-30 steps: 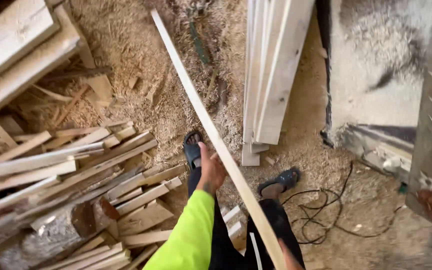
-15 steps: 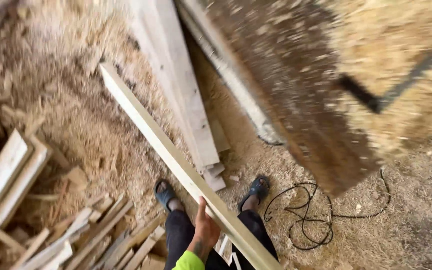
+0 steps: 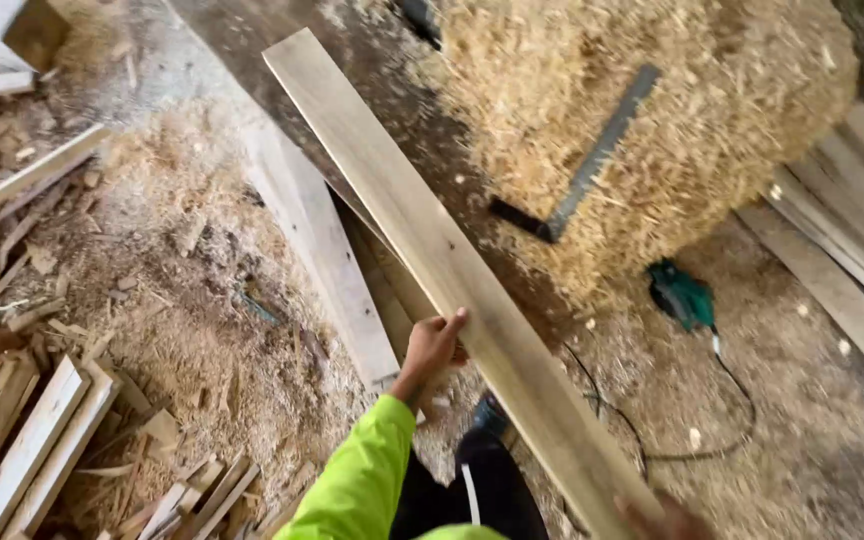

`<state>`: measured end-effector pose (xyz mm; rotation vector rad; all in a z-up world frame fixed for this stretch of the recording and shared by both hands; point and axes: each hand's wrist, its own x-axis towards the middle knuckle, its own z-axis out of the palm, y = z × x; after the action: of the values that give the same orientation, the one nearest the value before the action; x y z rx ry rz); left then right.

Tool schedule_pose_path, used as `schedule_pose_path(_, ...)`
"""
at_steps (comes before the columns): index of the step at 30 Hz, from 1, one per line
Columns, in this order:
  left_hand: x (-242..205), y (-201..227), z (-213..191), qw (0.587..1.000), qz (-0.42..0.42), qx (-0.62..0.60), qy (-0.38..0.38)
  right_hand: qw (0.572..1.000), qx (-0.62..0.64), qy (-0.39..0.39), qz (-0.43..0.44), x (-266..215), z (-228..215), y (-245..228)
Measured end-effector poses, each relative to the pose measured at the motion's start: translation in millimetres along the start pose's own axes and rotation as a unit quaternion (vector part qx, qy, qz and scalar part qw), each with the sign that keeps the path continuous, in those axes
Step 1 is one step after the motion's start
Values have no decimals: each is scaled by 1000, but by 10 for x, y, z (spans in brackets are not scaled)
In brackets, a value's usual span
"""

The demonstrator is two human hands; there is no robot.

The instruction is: Marking measurements on wooden planks using a speed square and a pen.

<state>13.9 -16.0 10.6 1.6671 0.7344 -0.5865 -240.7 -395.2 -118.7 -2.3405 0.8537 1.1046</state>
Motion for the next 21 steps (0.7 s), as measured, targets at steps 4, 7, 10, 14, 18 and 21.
schedule_pose_path(4, -13, 135, 72, 968, -28, 223, -108, 997, -13, 24, -74, -586, -958, -716)
schedule_pose_path(7, 484, -139, 70, 873, 142, 467, 26, 999, 18, -12, -38, -438, -1108, -759)
schedule_pose_path(10, 233, 612, 151, 871, 368, 320, 53, 993, 26, 27, -110, -320, -1090, -772)
schedule_pose_path(14, 903, 994, 365, 807, 430, 389, 108, 876, 289, 379, -75, -116, -515, -79)
schedule_pose_path(18, 1337, 1315, 675, 688, 454, 563, 51, 932, 217, 226, 182, -315, 871, 1084)
schedule_pose_path(21, 1632, 1453, 660, 672, 430, 602, 21, 905, 296, -214, 216, -1137, 2009, 823)
